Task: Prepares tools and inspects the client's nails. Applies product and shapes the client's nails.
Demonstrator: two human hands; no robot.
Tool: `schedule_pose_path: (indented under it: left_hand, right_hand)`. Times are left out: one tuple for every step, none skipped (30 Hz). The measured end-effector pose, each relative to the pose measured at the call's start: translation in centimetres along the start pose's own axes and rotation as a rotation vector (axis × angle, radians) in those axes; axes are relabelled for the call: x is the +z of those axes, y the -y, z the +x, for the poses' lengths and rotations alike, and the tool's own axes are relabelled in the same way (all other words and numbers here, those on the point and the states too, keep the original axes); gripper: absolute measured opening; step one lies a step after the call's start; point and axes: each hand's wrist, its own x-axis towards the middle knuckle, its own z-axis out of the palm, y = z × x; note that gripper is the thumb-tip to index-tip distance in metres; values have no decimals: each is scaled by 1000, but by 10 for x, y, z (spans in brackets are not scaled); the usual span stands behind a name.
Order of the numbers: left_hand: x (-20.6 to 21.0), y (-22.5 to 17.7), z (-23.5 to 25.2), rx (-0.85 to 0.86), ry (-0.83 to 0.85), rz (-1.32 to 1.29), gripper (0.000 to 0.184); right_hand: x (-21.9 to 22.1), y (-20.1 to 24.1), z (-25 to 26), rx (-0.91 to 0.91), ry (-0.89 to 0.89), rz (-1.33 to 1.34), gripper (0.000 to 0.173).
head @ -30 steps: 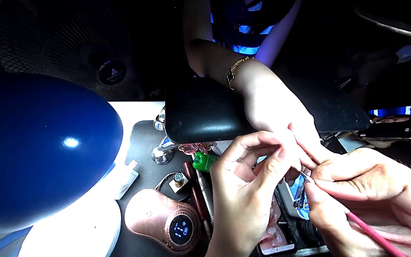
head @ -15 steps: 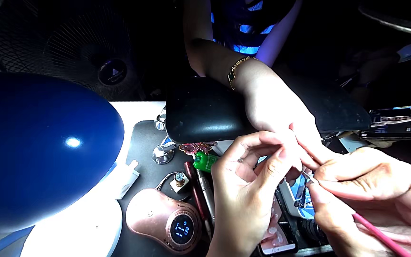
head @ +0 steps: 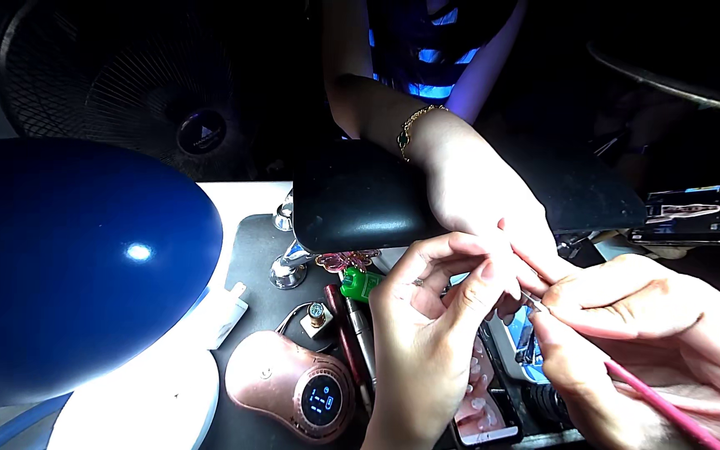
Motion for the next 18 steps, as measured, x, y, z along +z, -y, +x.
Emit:
schedule_pose_path:
  left_hand:
    - [0, 0, 0, 4, 0, 3, 17]
    - [0, 0, 0, 8, 1, 10, 16]
    - [1, 1, 0, 13, -2, 12, 16]
    - [1, 1, 0, 14, -5, 11, 16]
    - [1, 1, 0, 10, -5, 10, 16]
    - [1, 1, 0, 8, -6, 7, 16]
    - [1, 1, 0, 7, -10, 0, 17]
    - [2, 1, 0, 7, -12, -5, 17]
    - [2, 1, 0, 9, -15, -8, 17]
    - [2, 1, 0, 11, -18, -8, 17]
    - [2, 1, 0, 13, -14, -3, 17]
    - [1, 1, 0, 13, -11, 2, 17]
    - [1, 1, 0, 12, -9, 4, 17]
    - [1, 1, 0, 11, -8, 4, 17]
    - [1, 1, 0, 11, -10, 0, 17]
    - [1, 1, -1, 10, -13, -4, 17]
    - [1, 1, -1, 7, -16, -6, 17]
    - [1, 1, -1, 3, -18, -2, 17]
  right_hand:
    - [0, 0, 0, -6, 6, -22, 9]
    - [0, 0, 0, -12, 9, -34, 9]
    - [0, 0, 0, -14, 10, -40, 9]
    - [0, 0, 0, -12, 7, -47, 9]
    - [0, 0, -1, -9, 7, -53, 8]
    - [-1, 0, -1, -6, 9, -54, 8]
    - [-1, 0, -1, -5, 8, -51, 9]
    - [0, 0, -1, -4, 5, -52, 9]
    - [0, 0, -1, -7, 1, -54, 9]
    - [0, 0, -1, -10, 0, -58, 9]
    - [0, 0, 0, -11, -2, -62, 9]
    - [1, -1, 0, -15, 0, -63, 9]
    - [0, -1, 0, -16, 0, -58, 9]
    - [0, -1, 0, -10, 5, -44, 9]
    - [0, -1, 0, 1, 8, -22, 9]
    - [0, 0, 0, 13, -5, 3, 8]
    - [1, 0, 0, 29, -14, 25, 8]
    - [1, 1, 1, 39, -21, 46, 8]
